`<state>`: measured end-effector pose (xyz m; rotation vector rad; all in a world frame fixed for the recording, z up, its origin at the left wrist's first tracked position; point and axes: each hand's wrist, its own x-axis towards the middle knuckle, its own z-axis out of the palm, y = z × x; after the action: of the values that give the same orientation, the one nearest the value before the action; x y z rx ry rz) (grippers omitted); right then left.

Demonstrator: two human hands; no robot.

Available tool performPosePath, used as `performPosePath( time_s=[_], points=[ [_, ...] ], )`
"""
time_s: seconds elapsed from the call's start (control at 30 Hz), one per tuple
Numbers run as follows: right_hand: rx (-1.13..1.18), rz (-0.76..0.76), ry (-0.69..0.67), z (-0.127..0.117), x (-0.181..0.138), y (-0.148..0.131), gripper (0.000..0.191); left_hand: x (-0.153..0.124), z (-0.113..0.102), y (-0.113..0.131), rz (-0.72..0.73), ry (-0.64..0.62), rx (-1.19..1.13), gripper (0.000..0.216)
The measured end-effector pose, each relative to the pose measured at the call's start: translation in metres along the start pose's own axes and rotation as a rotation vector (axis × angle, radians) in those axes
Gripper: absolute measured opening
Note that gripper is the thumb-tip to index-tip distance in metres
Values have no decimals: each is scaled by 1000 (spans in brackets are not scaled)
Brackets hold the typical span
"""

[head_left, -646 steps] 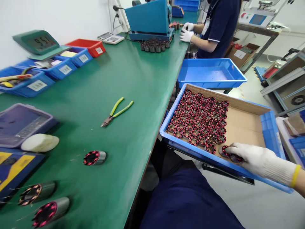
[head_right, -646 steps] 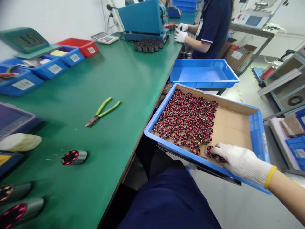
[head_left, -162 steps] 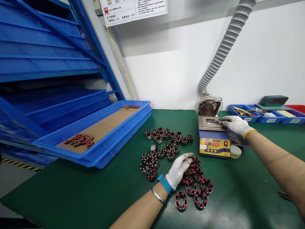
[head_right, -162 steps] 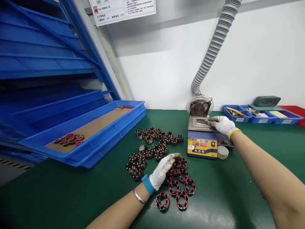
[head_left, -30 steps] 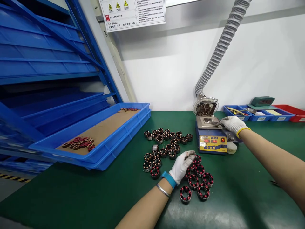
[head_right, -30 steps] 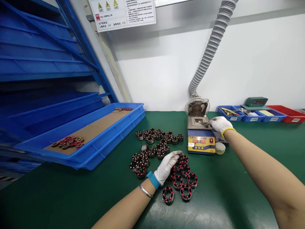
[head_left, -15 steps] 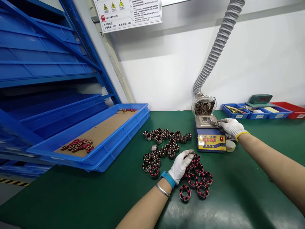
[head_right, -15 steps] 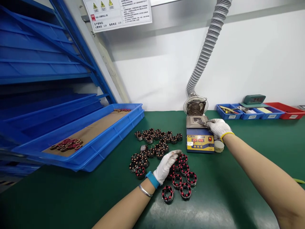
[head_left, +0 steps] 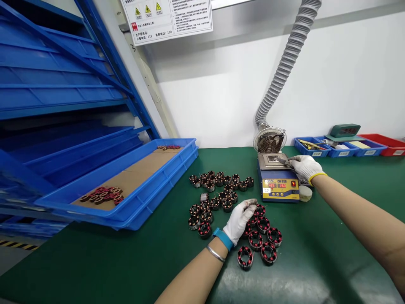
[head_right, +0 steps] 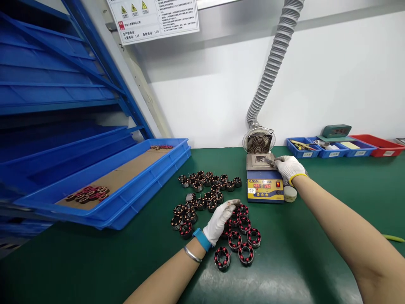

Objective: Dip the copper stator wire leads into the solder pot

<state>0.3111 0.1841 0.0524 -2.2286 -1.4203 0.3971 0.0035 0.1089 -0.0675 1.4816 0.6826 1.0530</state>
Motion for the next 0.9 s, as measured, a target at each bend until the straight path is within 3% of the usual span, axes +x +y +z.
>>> performPosePath(
  time_s=[0.43, 0.9],
  points=[
    [85, 70, -95, -1, -10, -8, 39, 0, 0, 0, -7, 5, -16, 71],
    [66, 41, -66, 0, -11, -8, 37, 0, 0, 1, -3, 1, -16, 70]
  ],
)
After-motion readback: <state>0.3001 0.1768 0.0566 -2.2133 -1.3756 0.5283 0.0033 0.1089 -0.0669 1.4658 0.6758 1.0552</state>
